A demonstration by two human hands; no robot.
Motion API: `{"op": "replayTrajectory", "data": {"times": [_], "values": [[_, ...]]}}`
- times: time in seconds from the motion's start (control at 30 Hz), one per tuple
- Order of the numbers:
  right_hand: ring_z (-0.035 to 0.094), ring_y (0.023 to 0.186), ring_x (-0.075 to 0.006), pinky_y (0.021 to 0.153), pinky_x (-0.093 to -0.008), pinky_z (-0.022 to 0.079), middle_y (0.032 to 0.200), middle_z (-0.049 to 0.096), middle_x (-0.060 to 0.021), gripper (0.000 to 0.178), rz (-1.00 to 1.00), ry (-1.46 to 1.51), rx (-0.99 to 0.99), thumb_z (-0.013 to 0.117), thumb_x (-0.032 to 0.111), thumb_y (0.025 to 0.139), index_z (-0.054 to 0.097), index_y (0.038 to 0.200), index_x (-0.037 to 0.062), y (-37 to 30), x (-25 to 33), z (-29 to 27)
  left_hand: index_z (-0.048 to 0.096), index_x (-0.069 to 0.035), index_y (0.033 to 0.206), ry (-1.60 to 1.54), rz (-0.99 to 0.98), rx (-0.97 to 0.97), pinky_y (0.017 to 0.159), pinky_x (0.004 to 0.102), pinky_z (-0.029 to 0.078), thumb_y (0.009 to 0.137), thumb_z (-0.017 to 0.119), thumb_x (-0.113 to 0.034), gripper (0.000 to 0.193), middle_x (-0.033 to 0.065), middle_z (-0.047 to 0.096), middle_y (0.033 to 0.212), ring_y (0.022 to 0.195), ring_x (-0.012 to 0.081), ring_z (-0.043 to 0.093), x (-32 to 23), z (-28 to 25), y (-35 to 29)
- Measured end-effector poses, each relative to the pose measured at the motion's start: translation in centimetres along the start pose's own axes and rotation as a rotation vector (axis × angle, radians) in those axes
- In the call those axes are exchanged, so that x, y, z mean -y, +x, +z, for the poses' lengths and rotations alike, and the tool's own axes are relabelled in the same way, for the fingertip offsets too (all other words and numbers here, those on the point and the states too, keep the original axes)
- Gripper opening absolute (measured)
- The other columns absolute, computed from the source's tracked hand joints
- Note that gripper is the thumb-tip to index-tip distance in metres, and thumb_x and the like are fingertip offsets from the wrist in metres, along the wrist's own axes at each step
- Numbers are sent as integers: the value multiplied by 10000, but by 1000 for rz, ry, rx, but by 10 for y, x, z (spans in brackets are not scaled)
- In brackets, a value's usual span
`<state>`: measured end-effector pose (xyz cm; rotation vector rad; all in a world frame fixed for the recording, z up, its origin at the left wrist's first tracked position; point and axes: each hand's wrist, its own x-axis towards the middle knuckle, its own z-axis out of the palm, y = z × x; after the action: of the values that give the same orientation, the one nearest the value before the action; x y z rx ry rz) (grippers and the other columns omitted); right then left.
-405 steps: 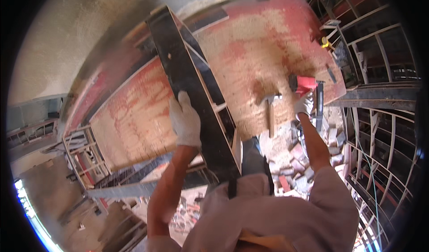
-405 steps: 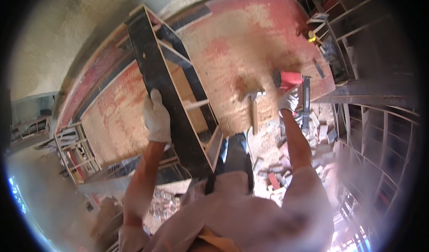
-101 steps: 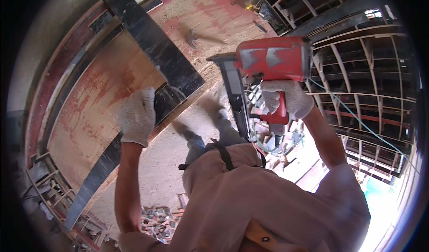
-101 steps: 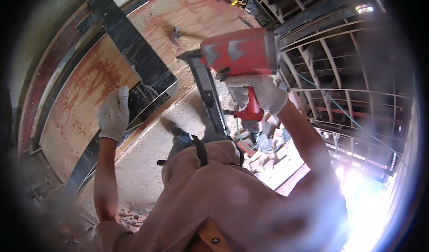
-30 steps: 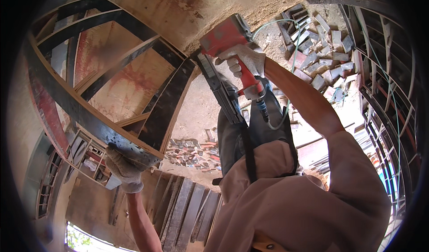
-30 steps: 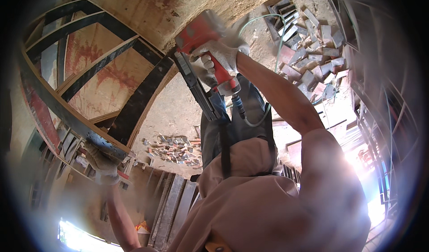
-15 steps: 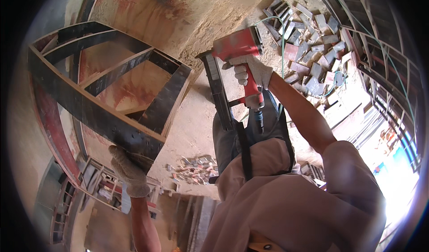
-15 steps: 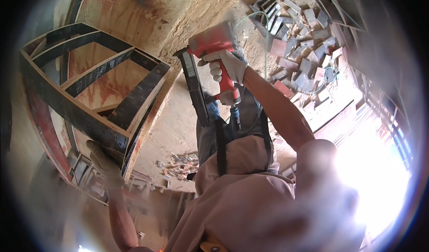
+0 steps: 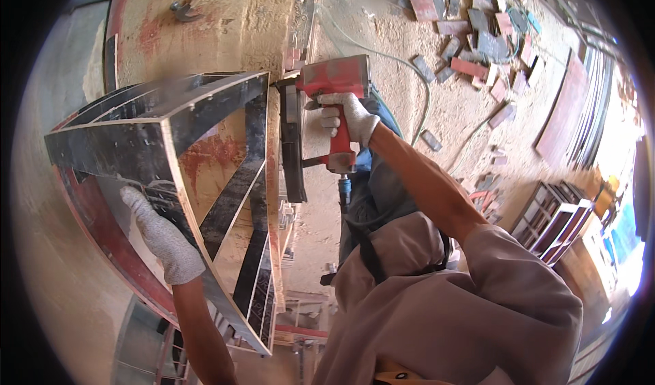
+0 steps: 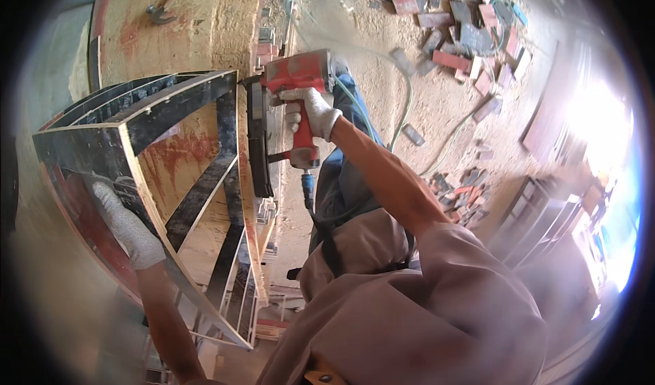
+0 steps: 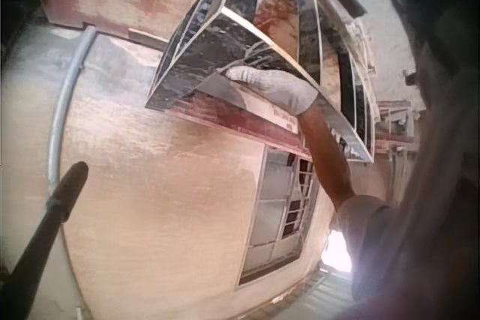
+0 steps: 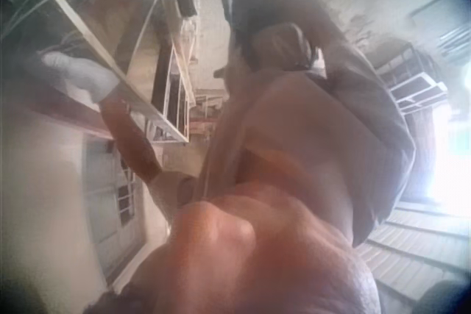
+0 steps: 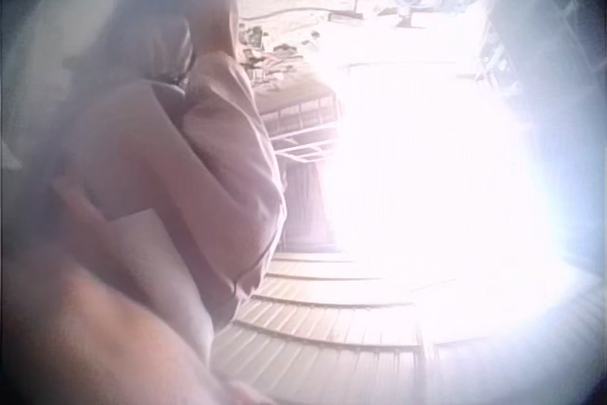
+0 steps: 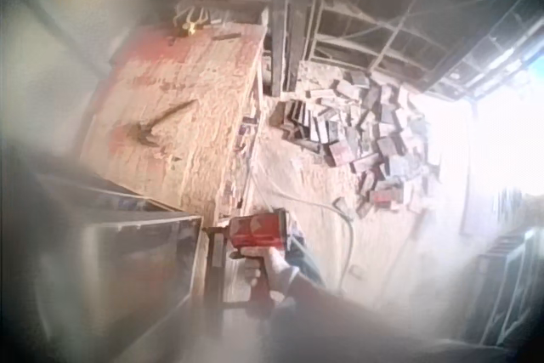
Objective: The person uses a pneumatic nail gun to fasten wooden strips to a large wooden board. They repeatedly position the strips and fire the nail gun to secure them, working on a frame-like structure in a cluttered workshop.
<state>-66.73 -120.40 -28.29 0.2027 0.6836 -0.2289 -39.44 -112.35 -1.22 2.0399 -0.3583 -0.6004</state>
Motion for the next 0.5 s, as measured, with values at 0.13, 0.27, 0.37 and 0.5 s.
{"op": "replayTrajectory", "data": {"times": [0.13,0.27,0.37,0.5], "values": [[340,464,-80,477,-280,353,556,327,91,244,-57,107,50,504,231,976,624,1019,23,14,-22,-11,562,-128,1305,-123,-47,-5,876,287,495,1055,463,-439,411,-3,627,1081,956,130,595,-4,8,2],[335,462,-82,468,-289,330,555,323,89,216,-34,216,95,508,221,970,606,985,29,19,-33,-16,560,-121,1289,-74,78,61,883,285,482,1054,467,-438,406,-3,615,1049,948,127,576,-1,4,6],[326,455,-92,432,-290,316,550,305,73,287,-142,221,134,493,228,981,578,1039,-40,2,-37,-20,557,-114,1282,-87,66,71,874,286,483,1053,468,-439,407,2,602,1045,937,128,569,-2,6,4],[323,455,-99,427,-284,333,559,281,68,355,-246,126,160,512,266,974,561,1155,-35,-47,-48,20,573,-96,1266,21,9,96,855,272,486,1048,453,-478,456,9,621,1064,933,126,584,4,1,7]]}}
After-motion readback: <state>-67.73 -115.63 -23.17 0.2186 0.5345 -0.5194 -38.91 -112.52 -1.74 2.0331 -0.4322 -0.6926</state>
